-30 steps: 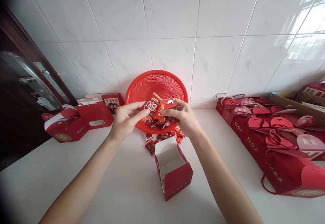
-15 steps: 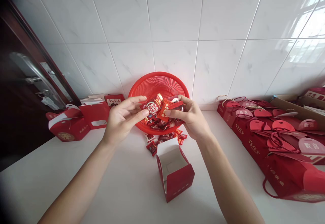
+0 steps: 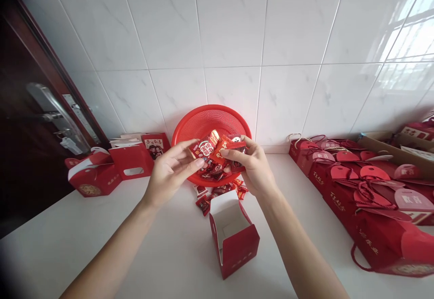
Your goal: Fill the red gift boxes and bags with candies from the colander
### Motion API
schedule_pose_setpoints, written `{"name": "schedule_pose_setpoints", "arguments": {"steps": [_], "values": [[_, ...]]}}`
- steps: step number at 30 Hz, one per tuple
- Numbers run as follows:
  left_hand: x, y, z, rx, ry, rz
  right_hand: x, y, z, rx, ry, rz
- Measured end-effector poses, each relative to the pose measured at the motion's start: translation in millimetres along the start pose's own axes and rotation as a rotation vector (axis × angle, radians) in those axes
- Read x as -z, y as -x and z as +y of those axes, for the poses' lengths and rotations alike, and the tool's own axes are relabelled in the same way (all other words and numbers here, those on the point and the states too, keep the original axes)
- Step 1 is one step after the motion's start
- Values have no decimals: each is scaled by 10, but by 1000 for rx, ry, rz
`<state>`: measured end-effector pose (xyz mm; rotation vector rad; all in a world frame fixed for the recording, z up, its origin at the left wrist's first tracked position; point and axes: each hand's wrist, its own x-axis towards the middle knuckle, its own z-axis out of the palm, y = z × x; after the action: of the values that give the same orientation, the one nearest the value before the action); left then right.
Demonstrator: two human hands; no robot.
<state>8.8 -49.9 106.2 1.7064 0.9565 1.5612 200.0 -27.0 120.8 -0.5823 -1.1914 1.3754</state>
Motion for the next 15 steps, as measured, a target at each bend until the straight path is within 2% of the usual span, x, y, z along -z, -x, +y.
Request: {"name": "schedule_pose_setpoints", "arguments": {"steps": [8, 15], "values": [[14, 66, 57, -90, -79, 61, -45, 49, -21, -20, 21, -33], [14, 90, 79, -141, -82, 52, -42, 75, -18, -6, 26, -47]]}}
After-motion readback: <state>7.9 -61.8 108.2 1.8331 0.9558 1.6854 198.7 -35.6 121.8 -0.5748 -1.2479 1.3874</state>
